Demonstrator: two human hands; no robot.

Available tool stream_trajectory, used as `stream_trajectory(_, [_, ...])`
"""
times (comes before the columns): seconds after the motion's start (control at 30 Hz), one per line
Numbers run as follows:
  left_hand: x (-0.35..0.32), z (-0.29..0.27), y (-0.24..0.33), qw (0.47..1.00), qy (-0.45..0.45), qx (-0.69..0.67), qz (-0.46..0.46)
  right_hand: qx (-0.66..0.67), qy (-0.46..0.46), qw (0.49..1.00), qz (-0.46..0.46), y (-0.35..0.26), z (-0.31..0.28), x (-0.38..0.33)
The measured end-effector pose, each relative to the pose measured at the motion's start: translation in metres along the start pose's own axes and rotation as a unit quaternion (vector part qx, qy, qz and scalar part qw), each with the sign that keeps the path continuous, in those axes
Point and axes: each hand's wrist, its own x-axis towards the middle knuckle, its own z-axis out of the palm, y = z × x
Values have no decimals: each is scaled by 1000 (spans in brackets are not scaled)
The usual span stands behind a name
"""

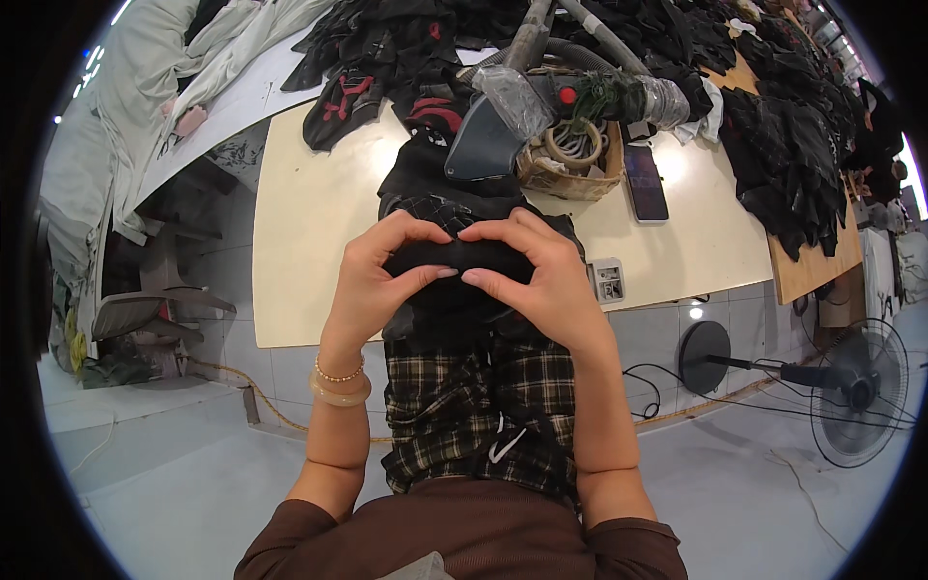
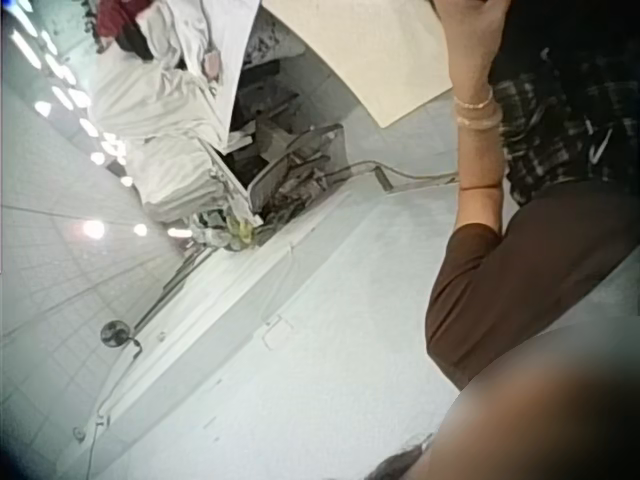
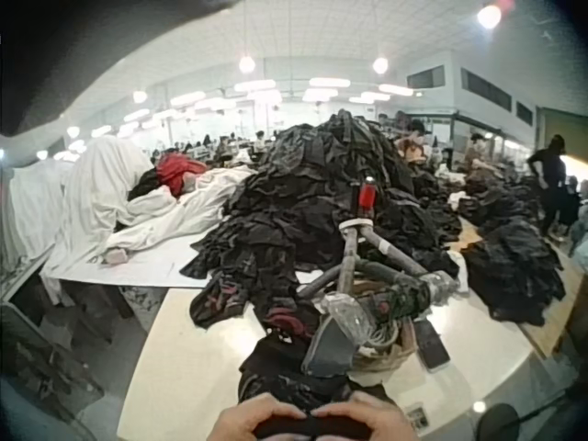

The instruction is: Inspecting a black textile garment and trimming loose threads with thread snippers.

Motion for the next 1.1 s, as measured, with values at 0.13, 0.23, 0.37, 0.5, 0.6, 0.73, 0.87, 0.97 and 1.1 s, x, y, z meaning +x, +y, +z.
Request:
stream_trajectory(0.13, [3, 3, 7, 1000, 5, 16, -4, -66, 36, 997, -20, 12, 2, 0])
stream_trajectory(0.23, [2, 12, 5, 999, 44, -4, -11, -80, 57, 994, -49, 12, 6, 0])
stream_trajectory(0.37, [1, 18, 4, 997, 82, -15, -9, -90, 102, 985, -107, -2, 14, 4])
stream_trajectory(0.5, [3, 23, 7, 998, 69, 0, 4, -57, 114, 983, -133, 7, 22, 3])
stream_trajectory(0.6, [4, 24, 6, 998, 62, -5, -1, 14, 214, 976, -47, 13, 27, 4])
stream_trajectory(0.73, [8, 22, 0, 994, 105, 5, 14, 129, 192, 973, 18, 13, 24, 8])
stream_trajectory(0.87, [14, 25, 0, 990, 136, -26, 8, -13, 156, 985, -76, 22, 28, 10])
stream_trajectory(0.97, [20, 30, -8, 985, 172, -15, 32, 58, 192, 980, -9, 25, 34, 13])
stream_trajectory(1.1, [22, 28, -6, 983, 174, 28, 45, 115, 183, 976, -8, 18, 36, 19])
